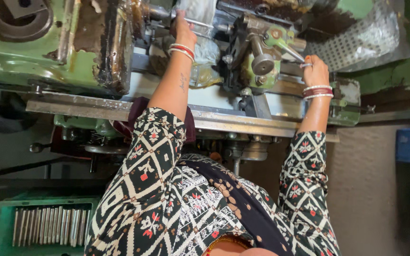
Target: The person repeatedly picks cylindrical metal rods from a green tray, places each rod into a metal press machine, and operates the press with both hands. The person then removes the processed rod and returns it to the tray. This cycle repeats throughout the clip.
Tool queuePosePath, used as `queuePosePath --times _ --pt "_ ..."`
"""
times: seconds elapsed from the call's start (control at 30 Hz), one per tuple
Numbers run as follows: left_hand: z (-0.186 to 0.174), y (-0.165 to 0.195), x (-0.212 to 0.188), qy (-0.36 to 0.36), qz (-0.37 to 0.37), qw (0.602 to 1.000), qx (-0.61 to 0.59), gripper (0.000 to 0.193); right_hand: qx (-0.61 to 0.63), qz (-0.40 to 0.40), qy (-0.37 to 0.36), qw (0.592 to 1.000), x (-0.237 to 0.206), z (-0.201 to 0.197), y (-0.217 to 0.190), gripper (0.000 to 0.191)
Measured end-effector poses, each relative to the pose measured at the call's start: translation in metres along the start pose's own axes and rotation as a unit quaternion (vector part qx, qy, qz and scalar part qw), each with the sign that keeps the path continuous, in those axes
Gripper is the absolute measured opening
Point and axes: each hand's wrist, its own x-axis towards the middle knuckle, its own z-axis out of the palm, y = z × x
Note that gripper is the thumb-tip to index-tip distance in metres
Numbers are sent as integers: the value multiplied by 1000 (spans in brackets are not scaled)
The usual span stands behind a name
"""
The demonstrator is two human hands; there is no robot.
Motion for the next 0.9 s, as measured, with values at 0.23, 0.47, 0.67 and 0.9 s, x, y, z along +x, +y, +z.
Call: queuePosePath --times 0.23,0.47,0.67,0.9 --pt "-2 4 -3 -34 -28 999 -9 26 -154 -14 114 981 -44 41 -11 23" --pt "1 1 6 -85 -30 996 -1 23 -6 -169 141 975 -44 27 6 24" --pt "-18 -4 13 -148 -89 956 239 56 204 -106 244 942 -85 -19 101 45" --pt "-15 -48 -28 -226 152 420 866 44 223 163 374 886 -176 -32 237 36"
